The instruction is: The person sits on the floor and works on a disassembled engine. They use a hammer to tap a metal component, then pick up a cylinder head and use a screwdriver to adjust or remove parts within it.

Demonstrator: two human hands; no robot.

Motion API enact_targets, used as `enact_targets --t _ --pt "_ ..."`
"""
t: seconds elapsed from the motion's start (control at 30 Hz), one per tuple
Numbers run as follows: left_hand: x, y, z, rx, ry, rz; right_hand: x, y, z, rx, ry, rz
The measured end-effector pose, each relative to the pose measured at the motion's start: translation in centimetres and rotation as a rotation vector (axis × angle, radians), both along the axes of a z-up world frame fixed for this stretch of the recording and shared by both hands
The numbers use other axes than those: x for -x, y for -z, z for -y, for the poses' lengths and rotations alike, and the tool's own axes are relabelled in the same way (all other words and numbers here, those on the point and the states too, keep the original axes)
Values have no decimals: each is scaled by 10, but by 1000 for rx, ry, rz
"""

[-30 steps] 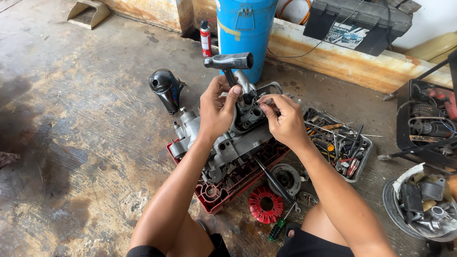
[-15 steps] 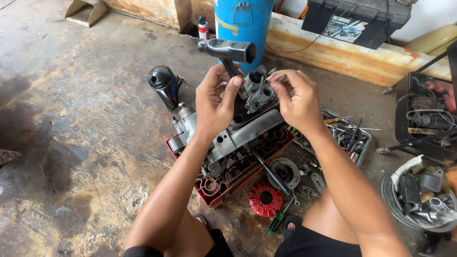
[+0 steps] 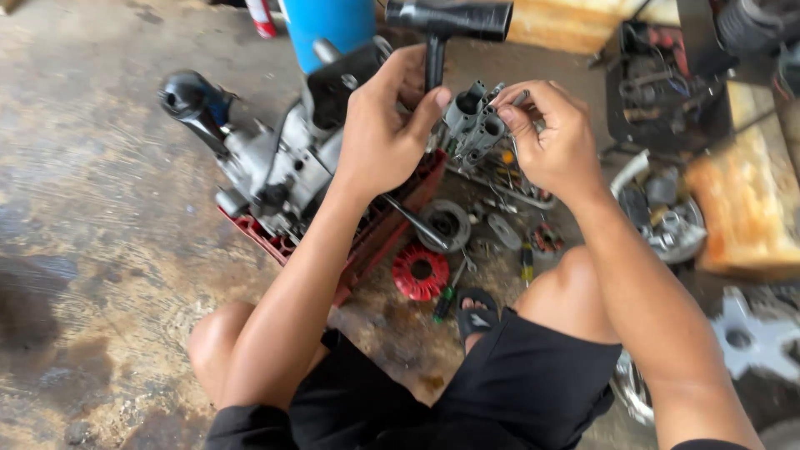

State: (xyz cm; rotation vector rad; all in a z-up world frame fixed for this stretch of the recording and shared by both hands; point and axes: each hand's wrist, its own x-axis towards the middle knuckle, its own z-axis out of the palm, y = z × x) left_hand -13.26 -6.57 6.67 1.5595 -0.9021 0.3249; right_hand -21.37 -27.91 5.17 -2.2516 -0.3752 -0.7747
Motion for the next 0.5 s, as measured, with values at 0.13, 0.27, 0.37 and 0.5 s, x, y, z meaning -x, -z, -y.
enact_targets --t 0.13,0.27,0.37,0.5 --pt "17 32 41 6 67 -73 37 27 28 29 86 -62" --pt "41 78 85 43 127 -254 60 53 68 134 163 -92" --pt "70 108 109 11 113 -355 73 69 93 96 214 -97" --pt "110 160 132 24 56 -430 82 103 143 66 316 -74"
